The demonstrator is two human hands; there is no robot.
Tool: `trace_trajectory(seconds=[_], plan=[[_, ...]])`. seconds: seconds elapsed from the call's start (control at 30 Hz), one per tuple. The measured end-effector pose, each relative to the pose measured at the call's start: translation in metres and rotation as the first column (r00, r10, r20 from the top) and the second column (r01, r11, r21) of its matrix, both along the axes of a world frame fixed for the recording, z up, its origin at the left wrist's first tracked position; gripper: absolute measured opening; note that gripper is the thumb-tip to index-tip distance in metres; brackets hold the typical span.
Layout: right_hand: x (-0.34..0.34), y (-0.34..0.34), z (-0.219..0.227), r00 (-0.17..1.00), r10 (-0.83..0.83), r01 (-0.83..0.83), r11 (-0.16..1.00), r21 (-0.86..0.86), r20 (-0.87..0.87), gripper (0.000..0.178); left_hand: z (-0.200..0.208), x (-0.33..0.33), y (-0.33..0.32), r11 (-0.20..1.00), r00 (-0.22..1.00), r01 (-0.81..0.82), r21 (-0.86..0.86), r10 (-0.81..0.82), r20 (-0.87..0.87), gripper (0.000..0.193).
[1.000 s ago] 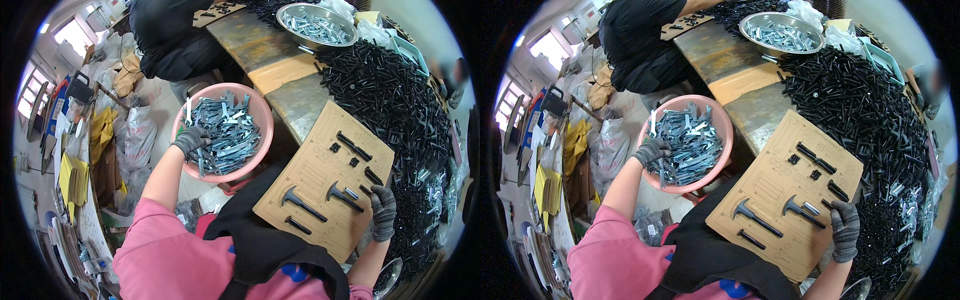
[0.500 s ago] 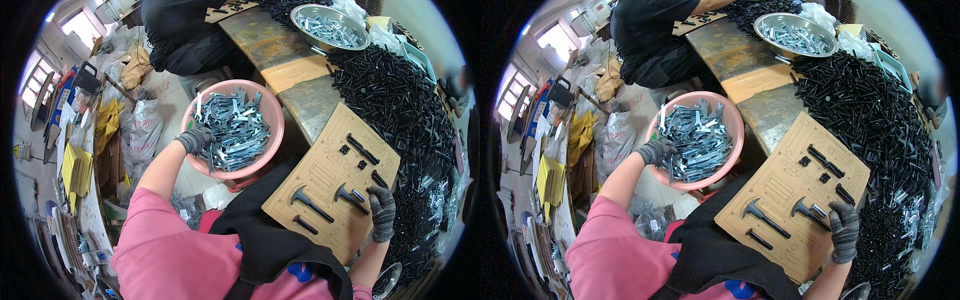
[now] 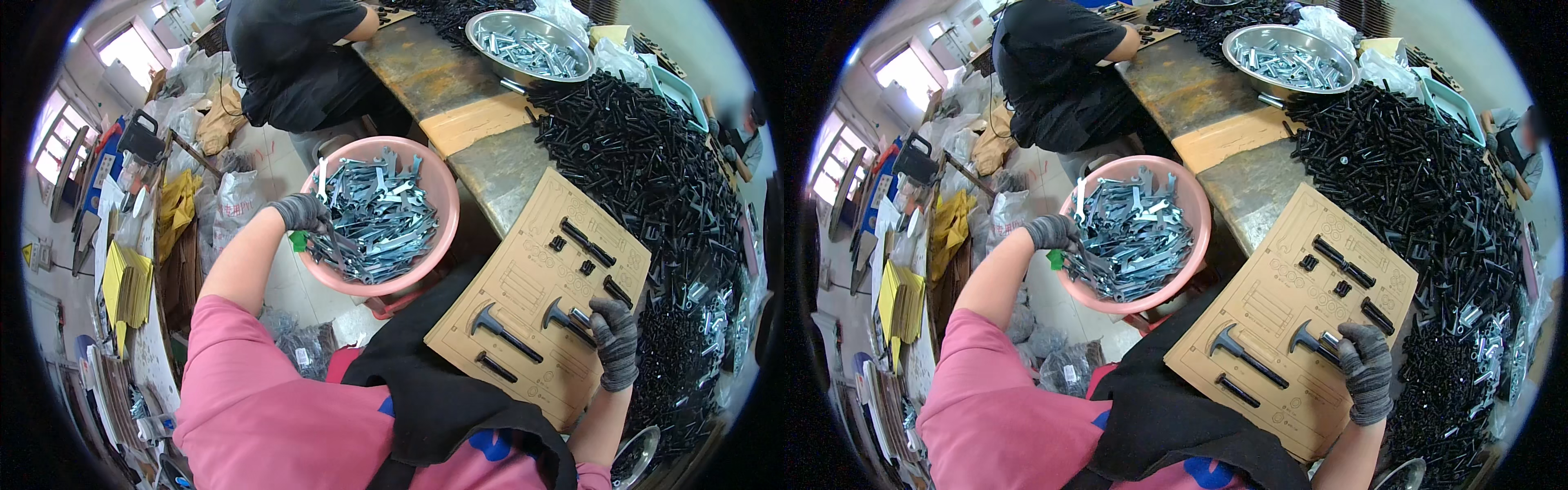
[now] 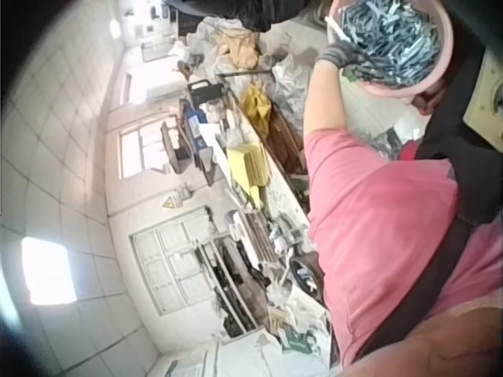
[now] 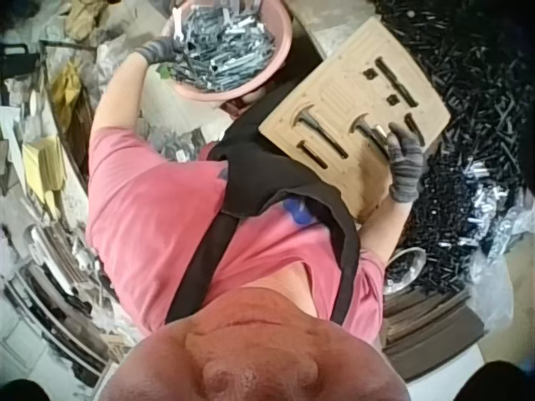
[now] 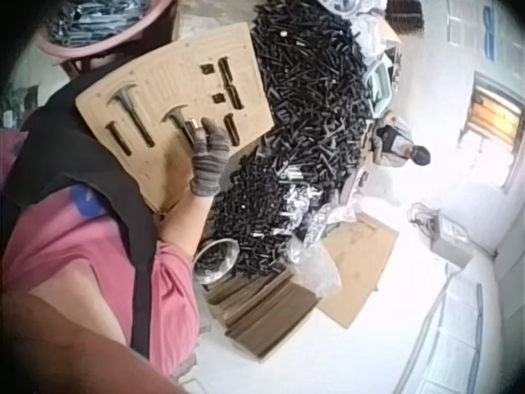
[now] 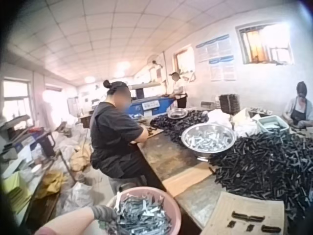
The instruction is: The person assembles small hardware kits by picking black metal rods and small fasteners from piles on a table and placing them into designated slots on cardboard templates. They repeat this process for multiple templates, organizing the components into neat rows.
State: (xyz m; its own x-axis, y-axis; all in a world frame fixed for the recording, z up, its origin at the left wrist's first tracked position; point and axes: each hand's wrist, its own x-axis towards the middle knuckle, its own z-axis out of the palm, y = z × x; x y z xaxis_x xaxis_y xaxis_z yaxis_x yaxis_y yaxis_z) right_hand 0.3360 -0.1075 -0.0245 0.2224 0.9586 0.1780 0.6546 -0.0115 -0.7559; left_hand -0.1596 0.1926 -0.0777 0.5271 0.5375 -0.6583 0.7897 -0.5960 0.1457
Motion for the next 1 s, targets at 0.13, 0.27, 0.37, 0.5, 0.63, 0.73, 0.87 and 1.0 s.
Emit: trace_trajectory(seconds=[0.13,0.27,0.37,0.5,0.63,0.73,0.87,1.0], plan=[[-0.021,0.013,0.002,0.993,0.118,-0.119,0.992,0.052,0.022,0.017,0.049,0.008,0.001,0.860,0.838,-0.465,-0.208,0.504,0.211,0.021],[-0.042,0.034,0.005,0.959,0.255,-0.266,0.959,0.093,0.121,0.018,0.071,0.033,-0.004,0.748,0.636,-0.553,-0.367,0.663,0.394,0.018],[-0.065,0.051,0.014,0.970,0.241,-0.241,0.967,0.079,0.014,0.032,0.085,0.082,-0.023,0.729,0.545,-0.392,-0.562,0.676,0.496,0.017],[-0.076,0.079,0.008,0.810,0.294,-0.309,0.949,0.057,-0.508,0.049,0.106,0.164,-0.053,0.921,0.804,0.054,-0.385,0.189,0.564,0.027],[-0.076,0.083,0.003,0.601,0.398,-0.643,0.756,-0.123,-0.693,0.055,0.116,0.241,-0.081,0.790,0.800,0.063,-0.610,0.326,0.504,0.028],[-0.074,0.062,0.006,0.217,0.026,-0.597,0.795,-0.111,-0.976,0.064,0.098,0.270,-0.079,0.769,0.635,0.200,-0.607,0.370,0.679,0.025],[-0.064,0.042,-0.007,0.026,0.110,-0.420,0.903,0.089,-0.994,0.050,0.106,0.302,-0.102,0.766,0.505,0.128,-0.630,0.497,0.706,0.031],[-0.054,0.027,0.001,0.287,0.139,-0.200,0.976,0.083,-0.948,0.048,0.097,0.323,-0.123,0.712,0.194,0.199,-0.673,0.644,0.740,0.040]])
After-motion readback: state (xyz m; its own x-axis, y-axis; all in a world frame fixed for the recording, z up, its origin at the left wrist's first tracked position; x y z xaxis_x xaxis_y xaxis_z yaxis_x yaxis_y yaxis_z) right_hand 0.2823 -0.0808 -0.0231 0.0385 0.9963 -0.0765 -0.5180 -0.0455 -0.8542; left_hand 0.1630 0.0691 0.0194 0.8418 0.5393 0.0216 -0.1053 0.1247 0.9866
